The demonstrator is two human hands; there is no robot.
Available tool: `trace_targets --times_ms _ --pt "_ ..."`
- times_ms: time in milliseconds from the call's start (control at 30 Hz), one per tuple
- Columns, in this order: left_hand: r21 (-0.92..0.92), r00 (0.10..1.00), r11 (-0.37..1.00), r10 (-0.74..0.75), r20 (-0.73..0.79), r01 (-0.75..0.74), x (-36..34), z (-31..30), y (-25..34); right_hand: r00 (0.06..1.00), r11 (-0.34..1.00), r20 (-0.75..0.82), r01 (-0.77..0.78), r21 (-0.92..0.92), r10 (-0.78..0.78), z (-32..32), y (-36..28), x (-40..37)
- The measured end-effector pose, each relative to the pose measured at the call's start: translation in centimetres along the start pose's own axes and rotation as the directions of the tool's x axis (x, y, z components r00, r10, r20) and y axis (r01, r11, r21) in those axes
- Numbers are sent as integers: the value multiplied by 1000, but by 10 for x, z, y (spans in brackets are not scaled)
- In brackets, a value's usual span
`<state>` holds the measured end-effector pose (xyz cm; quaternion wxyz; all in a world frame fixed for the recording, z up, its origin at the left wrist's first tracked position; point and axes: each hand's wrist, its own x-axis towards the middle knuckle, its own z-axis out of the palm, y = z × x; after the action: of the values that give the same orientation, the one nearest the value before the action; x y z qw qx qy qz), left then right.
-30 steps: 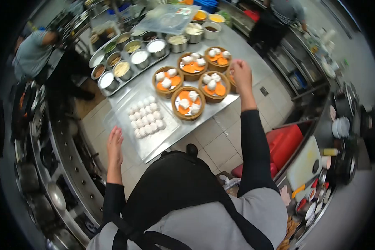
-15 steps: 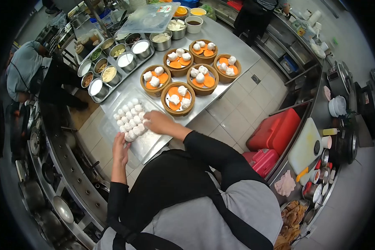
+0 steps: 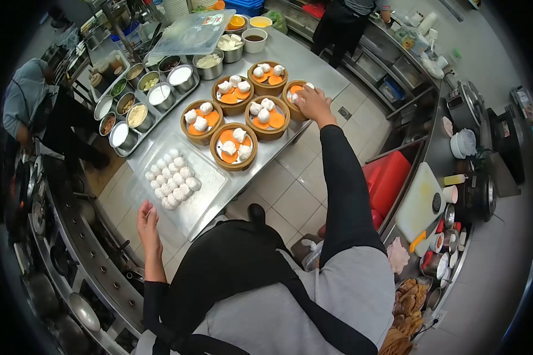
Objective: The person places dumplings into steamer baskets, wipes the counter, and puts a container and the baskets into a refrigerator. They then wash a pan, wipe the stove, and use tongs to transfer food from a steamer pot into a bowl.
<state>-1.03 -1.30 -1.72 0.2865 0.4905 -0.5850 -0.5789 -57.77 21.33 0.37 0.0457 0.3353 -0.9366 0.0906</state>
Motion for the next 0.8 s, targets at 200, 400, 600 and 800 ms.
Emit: trace_targets --times_ms 200,400,600,800 --pt "-18 993 993 119 16 -118 -4 25 10 844 827 -332 508 242 -421 16 -76 -11" --pt "14 992 993 119 29 -120 -10 31 16 904 848 -101 426 316 -416 6 -80 -2" --pt "-7 992 994 109 -68 -110 -20 29 14 935 844 -275 326 427 -223 41 -58 105" --pt "24 990 998 68 -123 -65 -39 31 16 994 985 -19 112 133 -111 47 -95 137"
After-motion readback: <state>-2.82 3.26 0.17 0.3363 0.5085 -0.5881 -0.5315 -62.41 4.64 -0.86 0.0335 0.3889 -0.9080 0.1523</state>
